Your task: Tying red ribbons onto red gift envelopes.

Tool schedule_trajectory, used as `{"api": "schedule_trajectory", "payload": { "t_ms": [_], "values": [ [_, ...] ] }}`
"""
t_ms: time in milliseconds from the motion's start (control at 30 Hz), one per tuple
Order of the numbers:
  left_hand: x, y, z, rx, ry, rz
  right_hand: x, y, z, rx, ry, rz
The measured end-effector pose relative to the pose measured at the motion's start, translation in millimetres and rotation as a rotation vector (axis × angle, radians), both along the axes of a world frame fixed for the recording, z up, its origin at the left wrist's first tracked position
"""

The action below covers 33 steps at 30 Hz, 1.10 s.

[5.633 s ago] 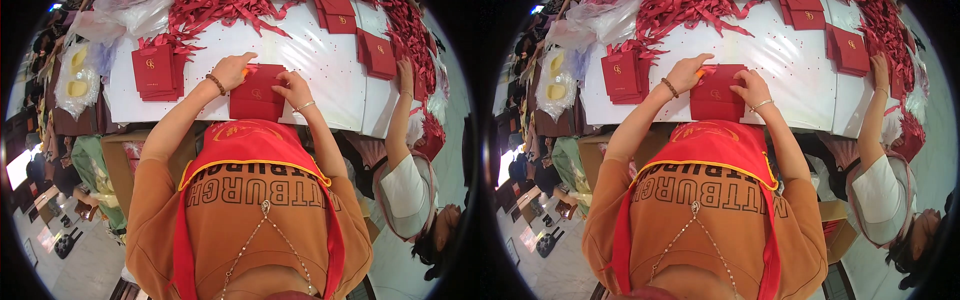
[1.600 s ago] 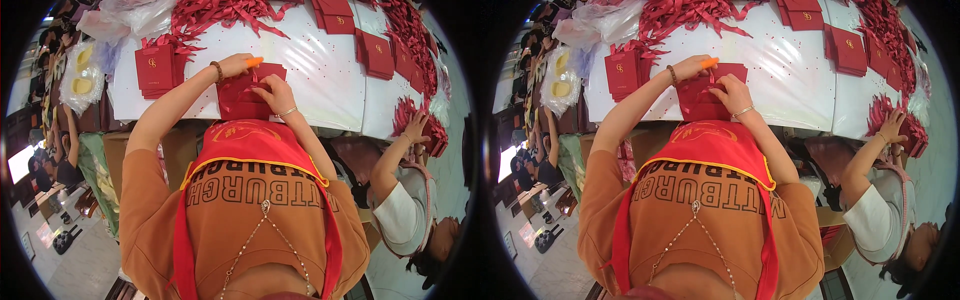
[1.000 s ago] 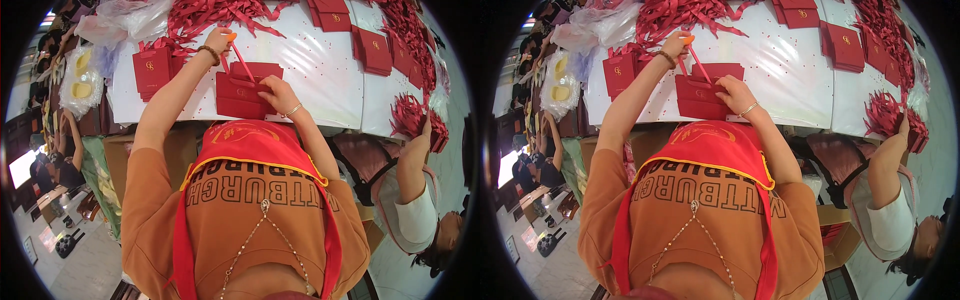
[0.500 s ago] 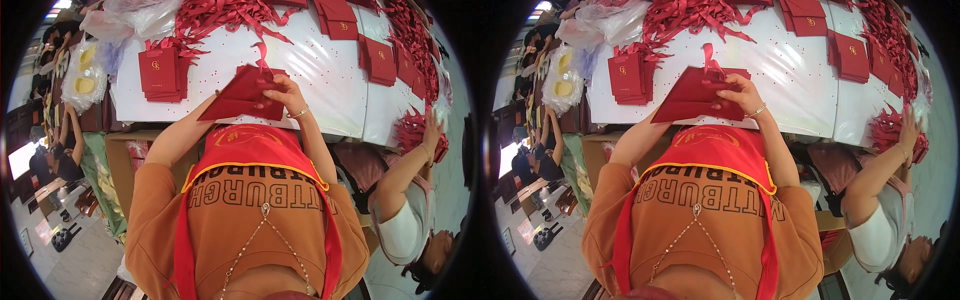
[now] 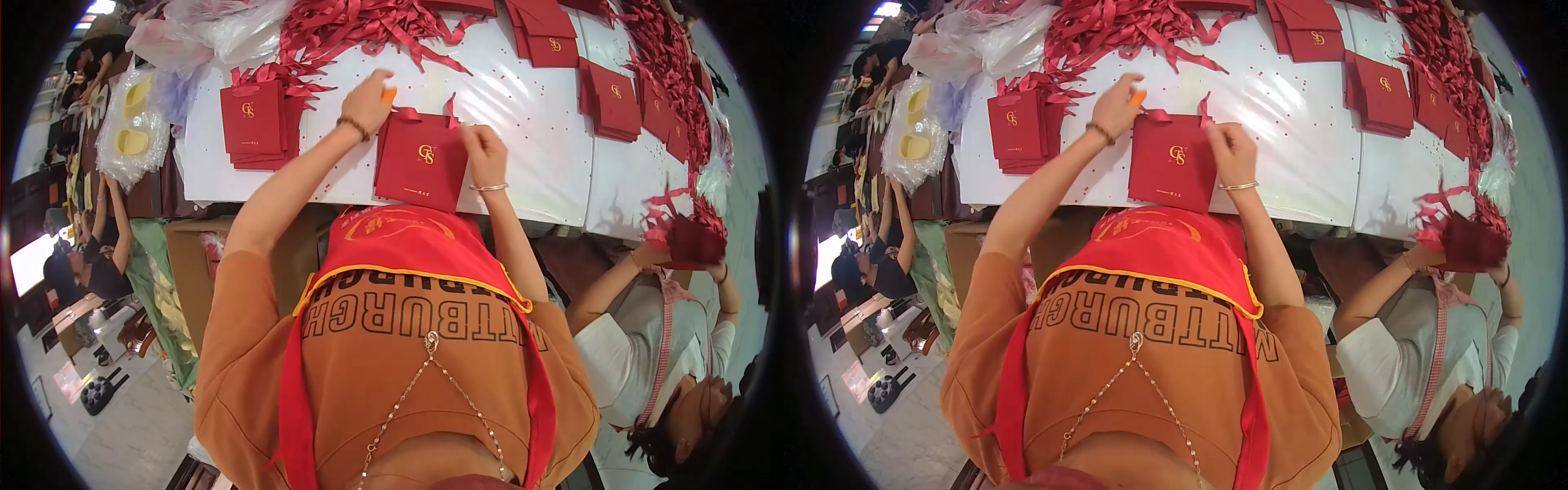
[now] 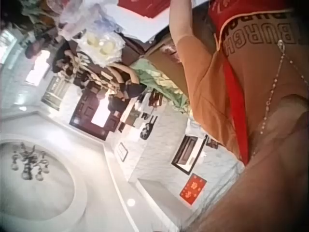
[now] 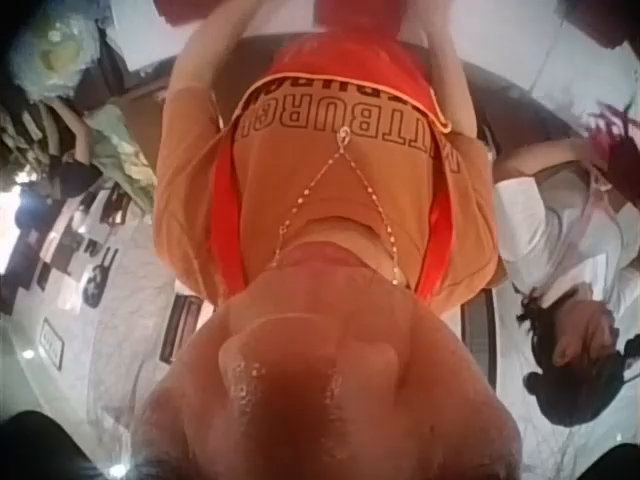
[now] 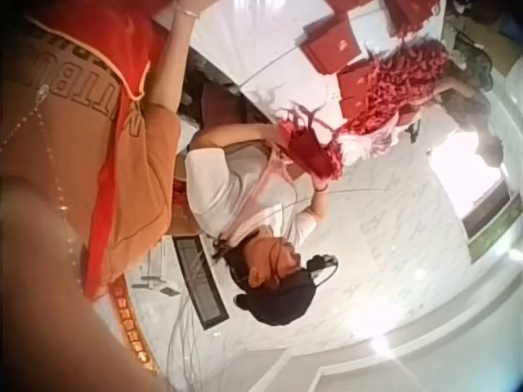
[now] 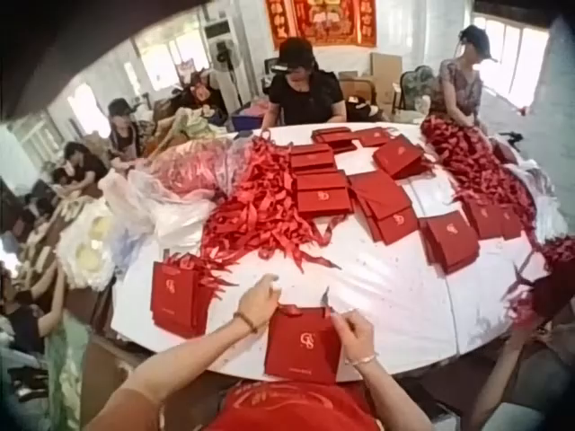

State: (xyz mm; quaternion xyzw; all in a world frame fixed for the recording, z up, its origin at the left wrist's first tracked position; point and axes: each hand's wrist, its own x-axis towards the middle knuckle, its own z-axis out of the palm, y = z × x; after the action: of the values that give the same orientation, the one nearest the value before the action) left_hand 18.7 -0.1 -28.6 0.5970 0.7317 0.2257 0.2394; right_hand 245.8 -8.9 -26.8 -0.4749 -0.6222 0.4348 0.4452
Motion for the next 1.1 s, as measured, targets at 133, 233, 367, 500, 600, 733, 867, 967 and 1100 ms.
{"api": "schedule_trajectory", "payload": {
  "t_ms": [133,233,367,500,600,733,867,967,1100],
  "values": [
    [15,66,-14,0.374,0.111,-0.287,-21,-15,6,0.104,-0.096,0.295],
    [36,85,-18,0.231,0.239,-0.236,-30,-25,13,0.144,-0.143,0.437],
    [23,72,-30,0.120,0.473,-0.264,-27,-29,14,0.109,-0.219,0.484],
    [-9,19,-30,0.299,0.183,-0.317,-28,-22,7,0.151,-0.245,0.472],
    [-31,-36,-22,0.150,0.012,-0.212,-35,-14,6,0.224,-0.389,0.506],
    [-49,-84,-17,0.132,-0.016,-0.104,-49,-7,5,0.553,-0.551,0.529],
    [-38,-99,1,0.022,0.304,-0.034,-59,-2,-5,0.563,-0.642,0.420],
    [-29,-94,0,0.225,0.471,-0.049,-59,3,-11,0.495,-0.631,0.356],
    [-22,-78,-18,0.258,0.541,-0.105,-59,16,-17,0.265,-0.546,0.346]
  ]
}}
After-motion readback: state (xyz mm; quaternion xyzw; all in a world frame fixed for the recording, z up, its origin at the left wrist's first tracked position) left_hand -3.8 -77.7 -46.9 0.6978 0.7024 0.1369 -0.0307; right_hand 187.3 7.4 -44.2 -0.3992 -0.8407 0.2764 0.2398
